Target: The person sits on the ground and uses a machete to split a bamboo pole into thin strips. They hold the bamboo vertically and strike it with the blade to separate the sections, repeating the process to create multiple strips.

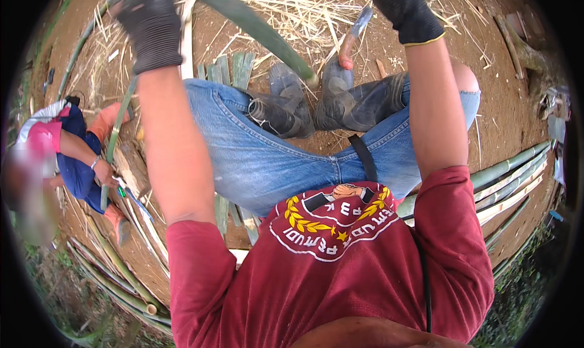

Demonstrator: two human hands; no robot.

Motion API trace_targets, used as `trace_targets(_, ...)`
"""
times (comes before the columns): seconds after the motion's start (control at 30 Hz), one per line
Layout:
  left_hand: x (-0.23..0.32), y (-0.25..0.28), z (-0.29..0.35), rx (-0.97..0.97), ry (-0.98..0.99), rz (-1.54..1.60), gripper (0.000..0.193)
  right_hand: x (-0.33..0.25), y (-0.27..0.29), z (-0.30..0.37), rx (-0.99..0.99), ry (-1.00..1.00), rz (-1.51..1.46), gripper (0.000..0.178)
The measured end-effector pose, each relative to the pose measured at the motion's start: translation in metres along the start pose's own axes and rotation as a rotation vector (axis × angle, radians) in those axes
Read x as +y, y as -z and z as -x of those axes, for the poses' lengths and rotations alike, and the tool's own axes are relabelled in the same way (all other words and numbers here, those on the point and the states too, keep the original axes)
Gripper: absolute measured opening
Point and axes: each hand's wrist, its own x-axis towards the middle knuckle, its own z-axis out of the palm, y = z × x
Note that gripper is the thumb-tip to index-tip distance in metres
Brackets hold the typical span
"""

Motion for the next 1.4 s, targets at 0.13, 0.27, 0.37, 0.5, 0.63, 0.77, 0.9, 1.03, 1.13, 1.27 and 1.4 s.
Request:
trace_targets(0.13,-0.024,0.013,-0.013,0.522,1.056,1.130,0.038,0.064,0.033,0.012,-0.117,0.095,0.335,0.035)
trace_targets(0.27,-0.082,0.018,0.039,0.650,1.138,0.808,0.024,0.088,0.057,0.018,0.127,0.287,1.033,0.048)
trace_targets(0.37,-0.092,0.016,0.063,0.377,1.020,0.251,0.025,0.095,0.078,0.020,0.346,0.099,0.547,0.056)
trace_targets(0.5,-0.104,0.010,0.088,0.690,1.153,0.740,0.033,0.068,0.039,0.017,0.322,-0.154,-0.359,0.056)
trace_targets(0.63,-0.087,0.017,0.063,0.943,1.324,1.183,0.035,0.065,0.044,0.017,0.262,0.000,-0.591,0.048)
trace_targets(0.77,-0.097,0.028,0.078,1.064,1.379,1.340,0.037,0.043,0.044,0.015,0.098,0.053,-0.634,0.037)
trace_targets(0.9,-0.115,0.013,0.103,1.097,1.434,1.460,0.035,0.012,0.033,0.022,0.014,0.274,-0.708,0.039)
trace_targets(1.03,-0.126,0.005,0.115,1.118,1.492,1.549,0.033,-0.015,0.024,0.024,0.008,0.327,-0.712,0.043)
trace_targets(1.13,-0.121,0.006,0.107,1.152,1.615,1.599,0.030,-0.029,0.023,0.031,-0.018,0.350,-0.685,0.044)
trace_targets(1.27,-0.128,0.004,0.116,1.192,1.647,1.720,0.028,-0.047,0.017,0.037,-0.035,0.345,-0.690,0.046)
trace_targets(1.4,-0.129,-0.001,0.119,1.160,1.634,1.724,0.031,-0.060,0.014,0.042,-0.045,0.367,-0.659,0.042)
